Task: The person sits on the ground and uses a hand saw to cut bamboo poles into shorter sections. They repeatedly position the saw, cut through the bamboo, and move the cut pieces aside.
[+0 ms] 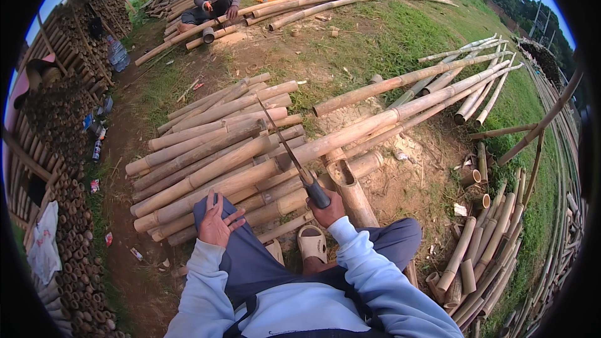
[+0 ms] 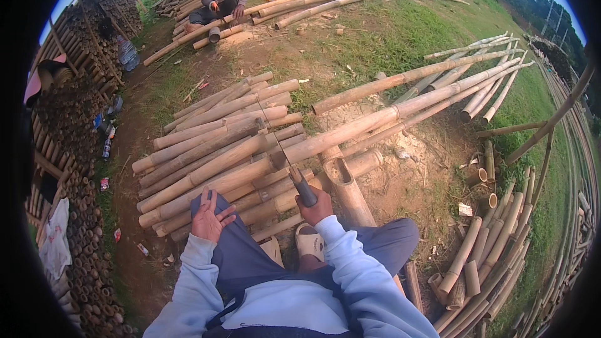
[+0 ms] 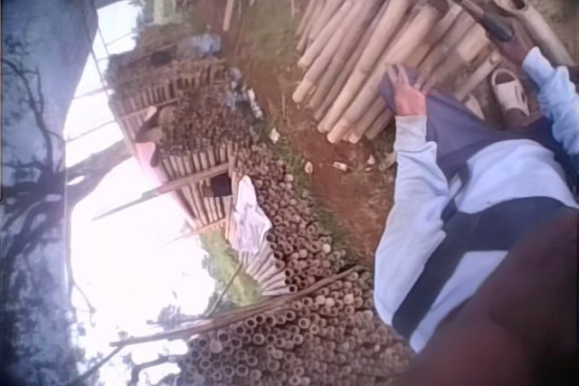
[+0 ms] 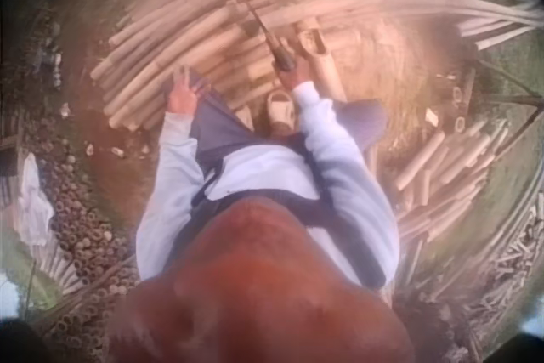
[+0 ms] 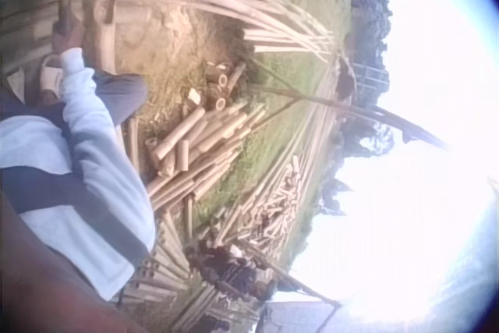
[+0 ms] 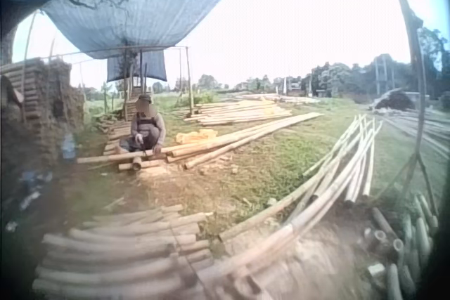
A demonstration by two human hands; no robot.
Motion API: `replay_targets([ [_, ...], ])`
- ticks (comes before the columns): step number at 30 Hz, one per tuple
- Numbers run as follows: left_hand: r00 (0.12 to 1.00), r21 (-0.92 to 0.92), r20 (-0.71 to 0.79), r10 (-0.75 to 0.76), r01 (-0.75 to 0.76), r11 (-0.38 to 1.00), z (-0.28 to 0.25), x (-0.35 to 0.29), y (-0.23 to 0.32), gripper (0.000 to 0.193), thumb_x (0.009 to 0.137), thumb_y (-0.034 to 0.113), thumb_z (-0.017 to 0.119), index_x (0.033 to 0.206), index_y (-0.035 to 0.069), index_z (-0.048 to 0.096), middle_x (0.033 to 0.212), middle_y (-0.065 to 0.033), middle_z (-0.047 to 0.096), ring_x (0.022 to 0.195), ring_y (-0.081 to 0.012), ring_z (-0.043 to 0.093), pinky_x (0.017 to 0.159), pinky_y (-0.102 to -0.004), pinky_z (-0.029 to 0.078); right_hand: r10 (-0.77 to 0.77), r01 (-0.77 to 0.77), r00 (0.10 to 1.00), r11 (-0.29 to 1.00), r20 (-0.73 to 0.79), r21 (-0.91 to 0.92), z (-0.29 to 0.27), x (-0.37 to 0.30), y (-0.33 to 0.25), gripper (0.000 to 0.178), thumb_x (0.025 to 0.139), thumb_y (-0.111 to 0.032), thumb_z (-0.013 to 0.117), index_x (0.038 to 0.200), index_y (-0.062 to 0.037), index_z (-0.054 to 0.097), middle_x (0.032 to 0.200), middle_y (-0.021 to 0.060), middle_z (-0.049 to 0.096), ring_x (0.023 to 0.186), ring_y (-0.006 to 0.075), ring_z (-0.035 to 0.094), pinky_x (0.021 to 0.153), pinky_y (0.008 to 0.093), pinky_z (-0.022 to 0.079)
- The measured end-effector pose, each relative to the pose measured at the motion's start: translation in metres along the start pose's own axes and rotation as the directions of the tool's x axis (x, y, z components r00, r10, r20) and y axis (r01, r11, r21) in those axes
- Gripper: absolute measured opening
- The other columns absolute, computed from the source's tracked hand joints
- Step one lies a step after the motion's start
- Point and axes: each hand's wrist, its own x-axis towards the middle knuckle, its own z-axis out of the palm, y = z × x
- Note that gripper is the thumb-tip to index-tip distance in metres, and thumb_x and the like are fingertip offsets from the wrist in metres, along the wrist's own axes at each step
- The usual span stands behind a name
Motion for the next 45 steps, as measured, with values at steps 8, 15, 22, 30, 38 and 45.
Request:
replay_targets([
  [8, 0.96, 0.083, -0.234, 0.154, -0.138, 0.987, -0.004, 0.063, -0.001, 0.084, 0.099, 0.025, 0.055, 0.164, 0.022, 0.003, 0.171, -0.0112, -0.001, 0.115, -0.0372, 0.064, 0.087, -0.0393, 0.056, -0.001, 0.0, 1.0, 0.999, -0.028, -0.045, -0.003, 0.002, -0.006, 0.026, 0.083, -0.022, 0.075, 0.1, -0.0022, 0.07, 0.073, 0.0213, 0.067, 0.072, 0.036, 0.07, 0.071, 0.0427, 0.053],
  [15, 0.967, -0.072, -0.148, 0.206, -0.218, 0.973, -0.003, 0.025, 0.019, 0.073, 0.101, 0.025, 0.048, 0.164, 0.016, 0.011, 0.171, -0.0031, 0.005, 0.114, -0.0342, 0.066, 0.079, -0.0353, 0.062, -0.032, 0.031, 0.999, 0.998, -0.027, -0.056, 0.001, 0.003, 0.004, 0.025, 0.082, -0.022, 0.075, 0.098, -0.0027, 0.069, 0.075, 0.022, 0.067, 0.074, 0.0402, 0.068, 0.072, 0.0442, 0.053],
  [22, 0.984, -0.055, -0.076, 0.161, -0.166, 0.985, -0.009, -0.004, 0.017, 0.071, 0.102, 0.024, 0.046, 0.164, 0.017, 0.012, 0.171, 0.0015, 0.008, 0.106, -0.03, 0.069, 0.073, -0.0319, 0.062, -0.082, 0.079, 0.995, 0.996, -0.063, -0.042, 0.001, 0.004, 0.011, 0.026, 0.082, -0.022, 0.076, 0.098, -0.0021, 0.069, 0.077, 0.0237, 0.067, 0.073, 0.0408, 0.068, 0.071, 0.0438, 0.053],
  [30, 0.802, 0.408, -0.475, 0.362, -0.164, 0.898, -0.122, -0.006, 0.033, 0.067, 0.092, -0.007, 0.031, 0.156, 0.009, 0.037, 0.165, -0.0223, 0.024, 0.083, -0.0289, 0.075, 0.064, -0.0315, 0.062, -0.114, 0.11, 0.99, 0.993, -0.084, -0.044, 0.006, 0.008, 0.013, 0.027, 0.082, -0.023, 0.077, 0.096, -0.0004, 0.069, 0.072, 0.0195, 0.064, 0.066, 0.0285, 0.061, 0.068, 0.0411, 0.05],
  [38, 0.688, 0.897, -0.097, 0.719, -0.253, 0.363, -0.077, 0.012, 0.042, 0.069, 0.089, -0.004, 0.034, 0.157, 0.011, 0.037, 0.166, -0.0237, 0.022, 0.138, -0.0423, 0.045, 0.111, -0.0538, 0.039, -0.007, 0.007, 1.0, 1.0, -0.012, -0.024, 0.003, 0.006, 0.018, 0.033, 0.081, -0.024, 0.078, 0.105, -0.002, 0.071, 0.08, 0.0207, 0.069, 0.073, 0.0295, 0.068, 0.074, 0.0405, 0.052],
  [45, 0.913, 0.913, -0.15, 0.38, 0.275, -0.301, 0.059, 0.008, -0.003, 0.063, 0.095, 0.02, 0.059, 0.154, 0.008, 0.041, 0.163, -0.0237, 0.03, 0.155, -0.0306, 0.02, 0.124, -0.0461, 0.019, -0.064, 0.061, 0.996, 0.997, -0.061, -0.054, -0.004, 0.003, 0.014, 0.03, 0.082, -0.022, 0.077, 0.104, -0.0028, 0.07, 0.081, 0.0254, 0.068, 0.077, 0.0422, 0.069, 0.072, 0.0433, 0.053],
])
